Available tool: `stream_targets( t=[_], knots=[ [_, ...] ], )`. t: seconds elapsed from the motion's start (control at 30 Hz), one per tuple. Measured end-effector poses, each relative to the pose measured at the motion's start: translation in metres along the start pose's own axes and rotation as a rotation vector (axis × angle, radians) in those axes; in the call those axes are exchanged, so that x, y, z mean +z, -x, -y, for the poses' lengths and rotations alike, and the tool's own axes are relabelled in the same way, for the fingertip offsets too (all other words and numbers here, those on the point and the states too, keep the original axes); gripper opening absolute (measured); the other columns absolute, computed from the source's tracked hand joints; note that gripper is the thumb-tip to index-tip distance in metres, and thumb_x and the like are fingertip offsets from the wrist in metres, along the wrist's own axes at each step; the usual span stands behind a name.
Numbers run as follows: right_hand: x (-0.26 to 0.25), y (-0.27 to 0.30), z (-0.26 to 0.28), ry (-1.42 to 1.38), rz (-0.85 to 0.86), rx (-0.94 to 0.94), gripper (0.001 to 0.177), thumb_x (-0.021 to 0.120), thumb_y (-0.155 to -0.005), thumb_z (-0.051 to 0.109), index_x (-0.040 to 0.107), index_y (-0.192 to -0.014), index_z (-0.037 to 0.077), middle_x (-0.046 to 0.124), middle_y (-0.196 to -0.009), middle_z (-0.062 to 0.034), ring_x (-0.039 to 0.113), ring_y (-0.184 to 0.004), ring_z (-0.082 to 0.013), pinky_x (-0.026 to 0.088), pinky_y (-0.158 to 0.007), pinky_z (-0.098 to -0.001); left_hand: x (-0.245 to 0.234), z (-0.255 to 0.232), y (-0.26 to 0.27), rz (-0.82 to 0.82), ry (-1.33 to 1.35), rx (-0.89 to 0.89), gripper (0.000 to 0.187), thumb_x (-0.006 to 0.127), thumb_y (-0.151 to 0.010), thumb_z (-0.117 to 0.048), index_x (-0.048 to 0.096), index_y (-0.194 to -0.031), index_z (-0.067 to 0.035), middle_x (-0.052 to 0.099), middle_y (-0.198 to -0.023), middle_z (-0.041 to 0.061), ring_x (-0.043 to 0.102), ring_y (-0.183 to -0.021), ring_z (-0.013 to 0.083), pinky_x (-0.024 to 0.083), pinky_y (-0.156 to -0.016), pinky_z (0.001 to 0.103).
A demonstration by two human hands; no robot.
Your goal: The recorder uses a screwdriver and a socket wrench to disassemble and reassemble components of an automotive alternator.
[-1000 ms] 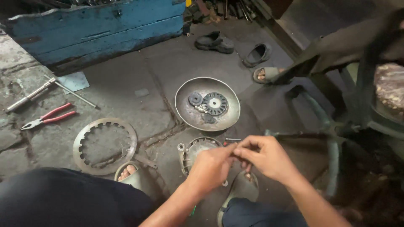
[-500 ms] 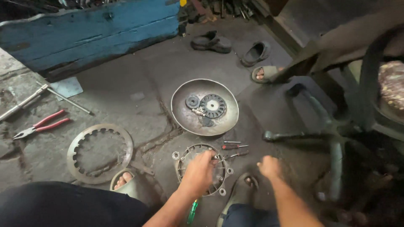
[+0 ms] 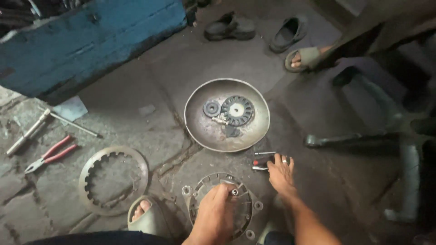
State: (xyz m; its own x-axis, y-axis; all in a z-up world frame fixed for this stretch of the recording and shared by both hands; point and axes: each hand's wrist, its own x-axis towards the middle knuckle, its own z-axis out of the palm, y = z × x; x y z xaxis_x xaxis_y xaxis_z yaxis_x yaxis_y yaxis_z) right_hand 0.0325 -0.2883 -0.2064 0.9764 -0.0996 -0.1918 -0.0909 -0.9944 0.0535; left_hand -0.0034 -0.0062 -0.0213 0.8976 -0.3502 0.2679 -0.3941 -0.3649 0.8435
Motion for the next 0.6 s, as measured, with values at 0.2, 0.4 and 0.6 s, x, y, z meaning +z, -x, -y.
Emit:
stream_targets(
  t=[0.2,0.4,0.6],
  knots=[
    [-0.130,-0.030,0.012,-0.263,-0.013,-0.038,0.018,0.062,-0.091,0.022,0.071,-0.101,0.010,0.072,-0.100,-0.0125,0.067,-0.098,-0.0364,0.049,-0.089,-0.0508,-0.038,-0.037,-0.055,0.012,0.295,-0.446,0.019,0.055,-0.099,-0.017,0.063,-0.098,0.001,0.069,-0.070,0.012,0.070,-0.064,0.0225,0.055,-0.062,0.036],
    [-0.334,-0.009,0.032,-0.608,-0.110,-0.200,0.024,0.064,-0.091,0.026,0.073,-0.097,0.004,0.073,-0.076,-0.0141,0.069,-0.071,-0.0282,0.052,-0.065,-0.0401,-0.115,-0.122,-0.100,-0.051,0.432,-0.331,0.031,0.054,-0.099,-0.021,0.067,-0.088,0.004,0.072,-0.071,0.011,0.070,-0.066,0.0158,0.058,-0.063,0.031],
    [-0.440,0.102,0.064,-0.846,-0.314,-0.249,0.018,0.068,-0.088,0.017,0.075,-0.091,0.001,0.069,-0.066,-0.0059,0.064,-0.056,-0.0118,0.050,-0.054,-0.0297,-0.162,-0.193,-0.100,0.036,0.218,-0.163,0.024,0.056,-0.095,-0.021,0.066,-0.095,0.000,0.073,-0.072,0.015,0.073,-0.066,0.0239,0.056,-0.063,0.037]
  ],
)
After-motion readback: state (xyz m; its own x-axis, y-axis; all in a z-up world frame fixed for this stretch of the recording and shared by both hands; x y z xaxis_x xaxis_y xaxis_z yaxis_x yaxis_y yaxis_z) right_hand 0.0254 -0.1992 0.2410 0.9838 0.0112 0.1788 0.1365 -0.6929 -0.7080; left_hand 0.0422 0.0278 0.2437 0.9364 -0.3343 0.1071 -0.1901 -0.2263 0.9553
